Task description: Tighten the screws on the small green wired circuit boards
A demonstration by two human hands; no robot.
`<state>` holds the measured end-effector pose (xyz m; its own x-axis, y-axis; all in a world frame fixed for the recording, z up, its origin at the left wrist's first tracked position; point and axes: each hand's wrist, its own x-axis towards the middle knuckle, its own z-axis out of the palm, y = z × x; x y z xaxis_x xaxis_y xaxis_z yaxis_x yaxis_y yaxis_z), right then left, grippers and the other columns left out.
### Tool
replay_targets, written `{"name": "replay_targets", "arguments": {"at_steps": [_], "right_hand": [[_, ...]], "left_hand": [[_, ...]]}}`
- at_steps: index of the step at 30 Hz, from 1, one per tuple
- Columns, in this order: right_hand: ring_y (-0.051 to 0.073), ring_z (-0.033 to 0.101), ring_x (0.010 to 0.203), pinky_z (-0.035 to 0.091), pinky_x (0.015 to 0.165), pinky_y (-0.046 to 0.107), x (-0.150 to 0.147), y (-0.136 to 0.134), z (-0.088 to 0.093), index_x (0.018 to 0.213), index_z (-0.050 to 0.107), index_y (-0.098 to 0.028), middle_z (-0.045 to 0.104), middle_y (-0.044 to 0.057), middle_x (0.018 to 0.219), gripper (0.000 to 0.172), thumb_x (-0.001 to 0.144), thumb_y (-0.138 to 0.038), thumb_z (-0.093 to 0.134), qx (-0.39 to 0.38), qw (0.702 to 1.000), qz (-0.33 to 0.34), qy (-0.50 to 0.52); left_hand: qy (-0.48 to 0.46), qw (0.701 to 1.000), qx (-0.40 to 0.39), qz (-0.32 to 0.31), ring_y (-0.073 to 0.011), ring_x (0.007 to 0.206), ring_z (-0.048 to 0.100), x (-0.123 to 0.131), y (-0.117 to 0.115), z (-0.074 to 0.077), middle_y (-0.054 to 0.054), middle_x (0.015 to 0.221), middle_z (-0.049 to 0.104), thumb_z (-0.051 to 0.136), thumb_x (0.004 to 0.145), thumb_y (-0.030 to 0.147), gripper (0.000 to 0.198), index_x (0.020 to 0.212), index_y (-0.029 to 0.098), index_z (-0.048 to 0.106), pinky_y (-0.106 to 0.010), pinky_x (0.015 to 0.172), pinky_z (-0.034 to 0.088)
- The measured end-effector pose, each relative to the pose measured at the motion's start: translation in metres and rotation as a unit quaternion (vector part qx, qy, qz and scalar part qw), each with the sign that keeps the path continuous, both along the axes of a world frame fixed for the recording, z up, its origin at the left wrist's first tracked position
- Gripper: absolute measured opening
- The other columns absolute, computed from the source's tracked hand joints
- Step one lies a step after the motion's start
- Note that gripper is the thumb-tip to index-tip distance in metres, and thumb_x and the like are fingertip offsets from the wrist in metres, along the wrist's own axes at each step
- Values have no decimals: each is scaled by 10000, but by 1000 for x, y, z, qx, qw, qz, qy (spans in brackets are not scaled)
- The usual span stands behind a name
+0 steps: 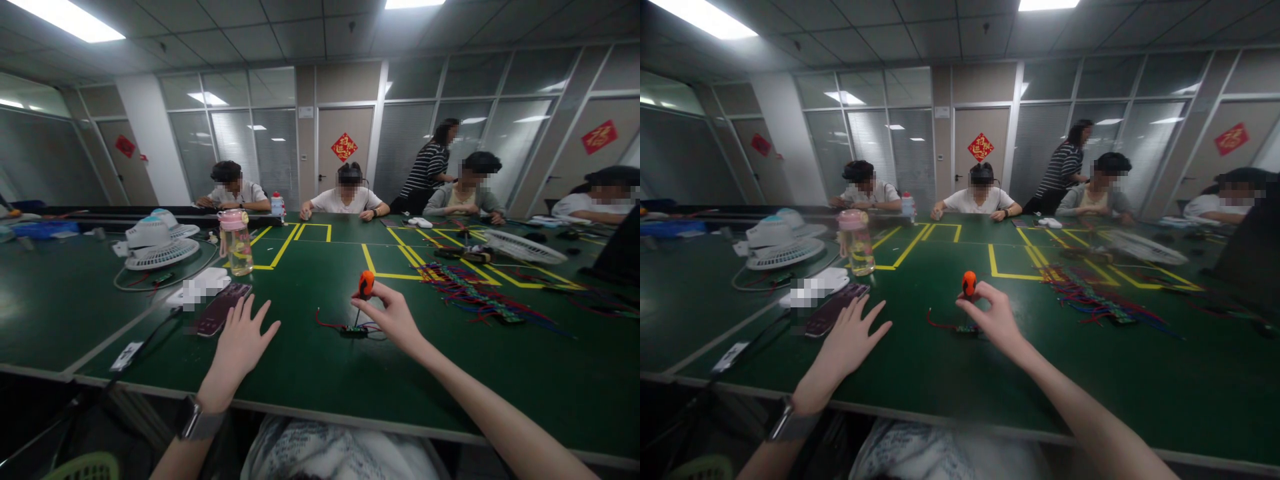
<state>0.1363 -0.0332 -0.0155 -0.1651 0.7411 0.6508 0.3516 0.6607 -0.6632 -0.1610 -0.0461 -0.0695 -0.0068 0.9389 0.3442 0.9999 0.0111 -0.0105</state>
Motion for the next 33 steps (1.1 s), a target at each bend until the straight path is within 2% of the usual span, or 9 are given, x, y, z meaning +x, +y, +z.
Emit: {"name": "replay_targets", "arguments": {"at_steps": [4, 9, 19, 24, 26, 30, 33], "right_hand": [[220, 625, 757, 474, 736, 340, 1, 2, -2, 785, 720, -175, 690, 57, 792, 153, 796, -322, 678, -1, 1000, 4, 0], [219, 625, 765, 476, 736, 336, 1, 2, -3, 779, 719, -170, 687, 58, 799, 152, 794, -317, 685, -2, 1000, 7, 3], [215, 622, 759, 481, 728, 339, 1, 2, -2, 788, 716, -179, 685, 54, 792, 172, 801, -346, 674, -6, 1000, 9, -2], [222, 625, 761, 488, 736, 350, 0, 1, -1, 792, 720, -176, 692, 65, 796, 198, 800, -368, 673, -4, 1000, 9, 7], [224, 624, 760, 487, 736, 351, -1, 0, -1, 789, 721, -175, 693, 66, 794, 199, 798, -368, 676, -4, 1000, 9, 7], [222, 623, 759, 481, 727, 343, -1, 0, -1, 781, 722, -174, 689, 64, 793, 187, 796, -355, 677, -5, 1000, 9, 7], [218, 625, 761, 481, 730, 338, 0, 1, -2, 782, 724, -179, 690, 58, 798, 177, 795, -350, 681, -2, 1000, 9, 7]], "left_hand": [[0, 999, -13, -48, -309, 1409, 299, 0, 1, -2, -148, 1487, 392, 344, 924, 534, 584, 1387, 207, 480, -493, 1125, 263], [-15, 997, -36, -73, -279, 1362, 385, -3, 2, -3, -110, 1429, 485, 317, 934, 521, 549, 1356, 226, 508, -465, 1100, 314], [-5, 998, -41, -42, -296, 1335, 422, 5, 1, 2, -165, 1422, 474, 353, 948, 463, 529, 1380, 191, 489, -465, 1096, 318], [2, 999, -10, -39, -315, 1324, 426, 5, 0, 5, -154, 1391, 509, 369, 936, 480, 520, 1347, 207, 532, -501, 1102, 297], [8, 999, -6, -36, -318, 1341, 400, 6, -1, 7, -148, 1404, 497, 363, 935, 483, 518, 1344, 216, 534, -533, 1109, 268], [32, 999, 8, 38, -407, 1384, 280, 9, -5, 8, -157, 1444, 443, 371, 915, 524, 536, 1347, 248, 528, -740, 1032, 143], [37, 997, 11, 68, -436, 1390, 238, 8, -4, 5, -163, 1471, 401, 362, 902, 554, 565, 1359, 259, 515, -780, 991, 127]]}}
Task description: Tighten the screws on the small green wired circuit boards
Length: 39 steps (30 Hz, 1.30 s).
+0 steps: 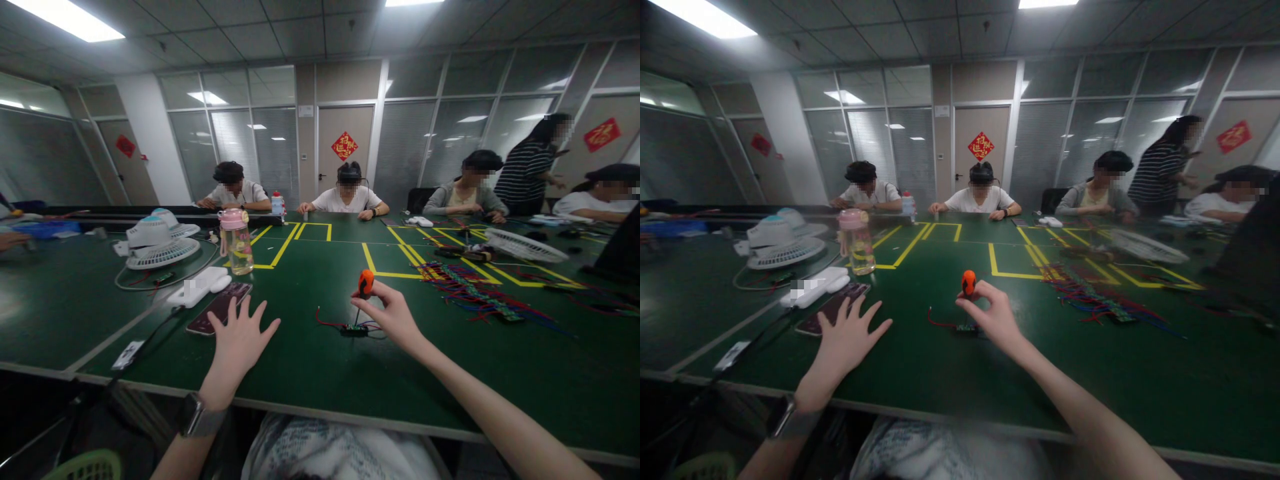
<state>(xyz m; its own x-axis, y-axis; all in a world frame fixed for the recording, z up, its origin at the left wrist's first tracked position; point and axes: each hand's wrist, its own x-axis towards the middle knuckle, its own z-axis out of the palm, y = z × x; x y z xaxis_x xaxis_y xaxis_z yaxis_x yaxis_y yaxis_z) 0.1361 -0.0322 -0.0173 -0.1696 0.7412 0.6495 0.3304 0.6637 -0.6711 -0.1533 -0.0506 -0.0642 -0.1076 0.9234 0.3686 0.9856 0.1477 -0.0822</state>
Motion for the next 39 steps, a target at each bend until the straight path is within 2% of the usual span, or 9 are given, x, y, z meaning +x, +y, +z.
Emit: {"name": "replay_targets", "arguments": {"at_steps": [6, 11, 23, 34, 39], "right_hand": [[209, 622, 759, 483, 727, 329, 1, 0, 0, 789, 723, -180, 688, 49, 800, 160, 799, -334, 680, -1, 1000, 0, -5], [211, 626, 768, 483, 735, 328, 2, 1, -1, 791, 721, -184, 689, 48, 808, 147, 801, -325, 679, -3, 1000, 5, -6], [216, 624, 772, 474, 741, 332, 2, 1, -1, 794, 718, -177, 687, 50, 804, 129, 797, -302, 684, -7, 1000, 8, -1], [219, 624, 762, 480, 731, 339, 2, 2, -2, 794, 725, -170, 690, 61, 802, 213, 798, -377, 679, -2, 1000, 0, -4], [216, 626, 761, 478, 735, 338, 2, 1, -1, 791, 725, -172, 690, 57, 799, 193, 797, -359, 680, -3, 1000, 4, -2]], "left_hand": [[-28, 999, -22, 25, -448, 1392, 220, -2, 1, 1, -147, 1516, 334, 328, 888, 599, 611, 1393, 284, 466, -792, 967, 154], [-42, 998, -33, 23, -448, 1387, 234, 0, -1, 5, -143, 1528, 314, 322, 884, 607, 636, 1437, 300, 388, -773, 961, 207], [-33, 999, -29, 12, -442, 1395, 228, -4, 1, 1, -142, 1526, 319, 314, 885, 609, 636, 1429, 292, 405, -754, 995, 170], [-12, 999, -29, 17, -434, 1389, 247, -1, 0, 3, -135, 1522, 332, 336, 895, 584, 605, 1421, 298, 418, -748, 991, 198], [-6, 1000, -22, 9, -439, 1387, 251, -1, 1, 3, -143, 1513, 345, 357, 896, 569, 598, 1418, 285, 428, -747, 994, 195]]}}
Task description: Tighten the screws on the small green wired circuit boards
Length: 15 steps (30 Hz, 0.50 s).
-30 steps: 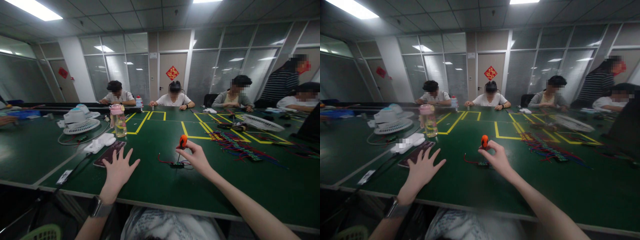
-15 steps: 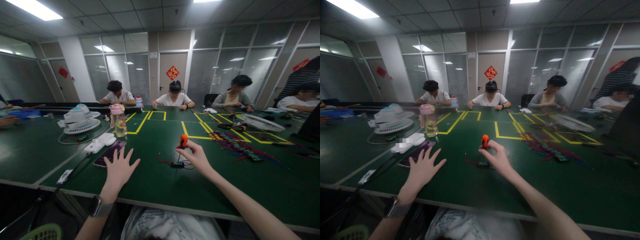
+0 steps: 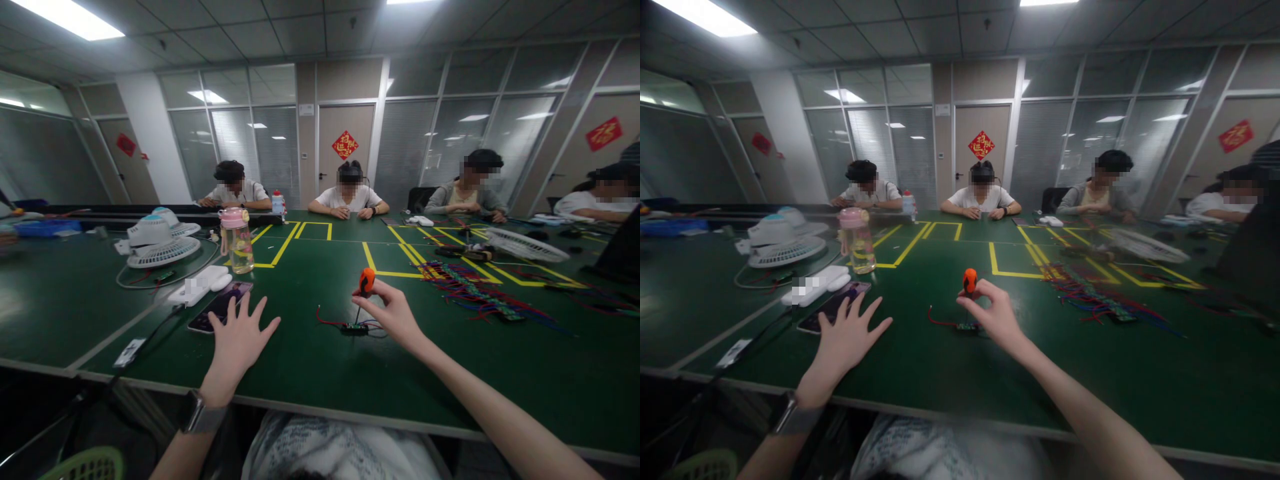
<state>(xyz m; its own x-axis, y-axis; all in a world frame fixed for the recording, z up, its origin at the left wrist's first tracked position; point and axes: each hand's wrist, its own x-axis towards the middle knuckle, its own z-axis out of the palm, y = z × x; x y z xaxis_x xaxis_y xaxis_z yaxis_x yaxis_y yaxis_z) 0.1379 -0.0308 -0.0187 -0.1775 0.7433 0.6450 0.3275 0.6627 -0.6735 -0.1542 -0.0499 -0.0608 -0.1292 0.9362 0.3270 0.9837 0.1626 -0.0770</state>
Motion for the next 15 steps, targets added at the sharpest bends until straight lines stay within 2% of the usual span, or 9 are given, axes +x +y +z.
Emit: {"name": "replay_targets", "arguments": {"at_steps": [7, 12, 15], "right_hand": [[208, 623, 758, 475, 730, 329, 0, 1, 0, 796, 725, -171, 691, 54, 800, 160, 794, -325, 682, -6, 1000, 2, -2], [215, 628, 765, 475, 736, 333, 0, 1, 0, 802, 731, -167, 698, 60, 810, 160, 790, -319, 684, -12, 1000, 3, 1], [225, 637, 775, 482, 741, 343, 0, 1, 1, 813, 740, -168, 713, 70, 828, 178, 786, -335, 684, -15, 1000, 3, 3]], "left_hand": [[1, 1000, 15, -16, -438, 1370, 289, 2, 1, 0, -160, 1480, 394, 396, 899, 542, 579, 1405, 268, 452, -748, 1000, 196], [-19, 997, 41, -56, -379, 1350, 350, 5, 1, 0, -152, 1431, 456, 467, 906, 411, 494, 1373, 252, 491, -664, 1028, 292], [-56, 993, 54, -90, -377, 1323, 393, 10, -1, 7, -160, 1396, 487, 547, 872, 347, 473, 1329, 228, 540, -625, 1045, 313]]}}
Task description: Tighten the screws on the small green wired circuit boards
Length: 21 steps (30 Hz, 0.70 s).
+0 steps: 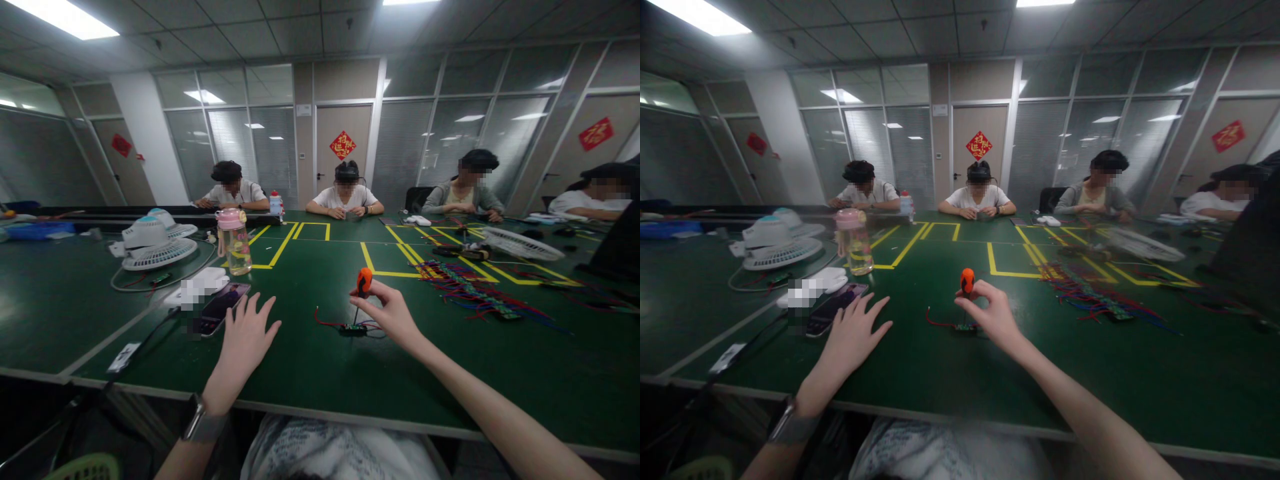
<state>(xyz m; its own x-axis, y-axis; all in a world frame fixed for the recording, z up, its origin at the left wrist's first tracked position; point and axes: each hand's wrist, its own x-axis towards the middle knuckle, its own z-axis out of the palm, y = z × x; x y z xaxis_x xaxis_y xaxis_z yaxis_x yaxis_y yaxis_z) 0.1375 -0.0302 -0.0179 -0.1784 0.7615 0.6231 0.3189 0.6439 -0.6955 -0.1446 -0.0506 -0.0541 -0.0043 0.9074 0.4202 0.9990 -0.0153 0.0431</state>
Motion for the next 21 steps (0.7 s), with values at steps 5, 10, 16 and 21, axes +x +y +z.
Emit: {"name": "replay_targets", "arguments": {"at_steps": [5, 10, 16, 21], "right_hand": [[241, 658, 825, 496, 798, 368, 0, 3, -1, 863, 749, -175, 744, 77, 921, 197, 779, -338, 676, -15, 1000, -2, 6], [254, 672, 849, 507, 809, 375, 1, 7, -4, 945, 730, -165, 752, 71, 895, 241, 793, -337, 655, -36, 999, 4, 10], [245, 675, 878, 507, 828, 372, -1, 4, -3, 982, 704, -161, 750, 76, 918, 237, 816, -311, 626, -46, 999, 19, 17], [240, 672, 877, 506, 824, 367, -1, 1, 0, 908, 720, -164, 749, 77, 929, 195, 822, -302, 613, -38, 999, 14, 0]], "left_hand": [[-189, 954, 23, -231, -206, 1253, 505, 28, -11, 28, -68, 1371, 518, 400, 953, 275, 390, 1323, 257, 522, -397, 1071, 406], [-305, 880, 69, -357, -162, 1228, 524, 71, -23, 60, -36, 1319, 563, 414, 965, 283, 366, 1319, 279, 505, -333, 1058, 420], [-167, 928, 87, -322, -198, 1189, 543, 75, 11, 97, -68, 1288, 574, 443, 942, 284, 354, 1271, 233, 563, -356, 1042, 421], [29, 994, -101, -28, -317, 1113, 591, 21, 56, 104, -167, 1250, 592, 624, 802, 322, 515, 1295, 194, 546, -421, 915, 476]]}}
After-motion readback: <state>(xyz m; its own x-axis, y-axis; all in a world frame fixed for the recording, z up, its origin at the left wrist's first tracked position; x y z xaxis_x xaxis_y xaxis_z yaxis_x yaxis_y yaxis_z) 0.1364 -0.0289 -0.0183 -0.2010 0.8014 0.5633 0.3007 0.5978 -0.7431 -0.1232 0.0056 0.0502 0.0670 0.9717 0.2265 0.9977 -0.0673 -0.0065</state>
